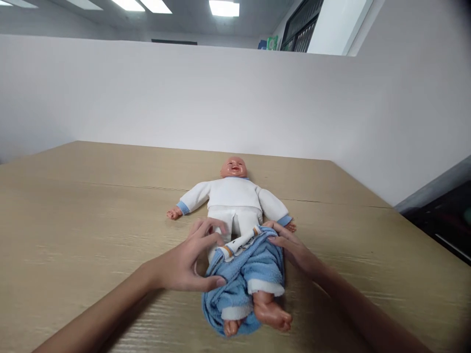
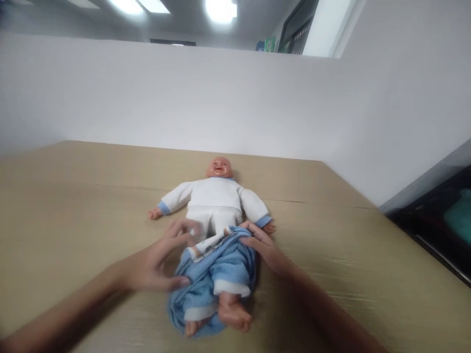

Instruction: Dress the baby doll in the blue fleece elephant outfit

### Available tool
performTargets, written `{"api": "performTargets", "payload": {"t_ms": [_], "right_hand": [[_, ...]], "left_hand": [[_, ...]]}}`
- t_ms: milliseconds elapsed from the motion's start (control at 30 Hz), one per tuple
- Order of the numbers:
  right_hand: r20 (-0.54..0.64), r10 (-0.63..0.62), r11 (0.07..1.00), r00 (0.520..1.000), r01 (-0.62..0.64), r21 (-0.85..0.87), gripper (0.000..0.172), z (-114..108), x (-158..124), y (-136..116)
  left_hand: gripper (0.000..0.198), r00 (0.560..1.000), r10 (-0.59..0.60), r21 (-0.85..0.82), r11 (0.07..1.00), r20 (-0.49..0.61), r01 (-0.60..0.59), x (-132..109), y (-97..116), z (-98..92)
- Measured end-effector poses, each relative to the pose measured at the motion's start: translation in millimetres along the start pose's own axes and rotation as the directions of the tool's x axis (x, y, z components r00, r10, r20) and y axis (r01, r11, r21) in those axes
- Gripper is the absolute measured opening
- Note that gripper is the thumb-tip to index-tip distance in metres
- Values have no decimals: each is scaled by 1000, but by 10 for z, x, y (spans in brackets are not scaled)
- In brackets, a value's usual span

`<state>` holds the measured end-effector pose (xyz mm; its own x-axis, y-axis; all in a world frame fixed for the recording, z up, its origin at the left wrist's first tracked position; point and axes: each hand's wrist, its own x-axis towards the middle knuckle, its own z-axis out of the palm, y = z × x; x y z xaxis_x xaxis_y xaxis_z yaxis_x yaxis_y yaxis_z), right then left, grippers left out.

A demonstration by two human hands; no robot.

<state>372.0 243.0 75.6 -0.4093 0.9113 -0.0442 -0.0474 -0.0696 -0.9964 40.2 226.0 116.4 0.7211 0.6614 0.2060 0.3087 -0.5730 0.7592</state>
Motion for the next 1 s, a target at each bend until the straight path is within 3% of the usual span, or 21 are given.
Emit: {"api": "performTargets", "payload": {"t_ms": [167,300,400,500,700,800,1000], "right_hand": [[-74,114,962,991,-91,259,37,208,-41,84],[-117,188,922,975,-134,363,41,354,-57,16],[-124,219,916,968,-159,369,48,391,-67,5],[-140,212,920,967,-149,363,56,389,-62,40],[-220,198,930,955,-112,350,62,379,-49,102],[-188,173,934,967,-100,342,61,372,-65,121],[-151,125,947,981,-73,313,48,344,-83,137]], "left_hand": [[24,1000,-13,-158,987,-23,9,-31,-98,81],[29,981,-162,-426,899,-108,101,-4,-153,165],[32,915,-356,-550,811,-191,200,-3,-191,176],[27,848,-476,-628,740,-234,241,15,-226,187],[29,847,-513,-924,376,-142,73,86,-311,310],[27,842,-515,-945,327,-157,24,106,-335,338],[26,850,-503,-949,315,-156,12,115,-372,334]]}}
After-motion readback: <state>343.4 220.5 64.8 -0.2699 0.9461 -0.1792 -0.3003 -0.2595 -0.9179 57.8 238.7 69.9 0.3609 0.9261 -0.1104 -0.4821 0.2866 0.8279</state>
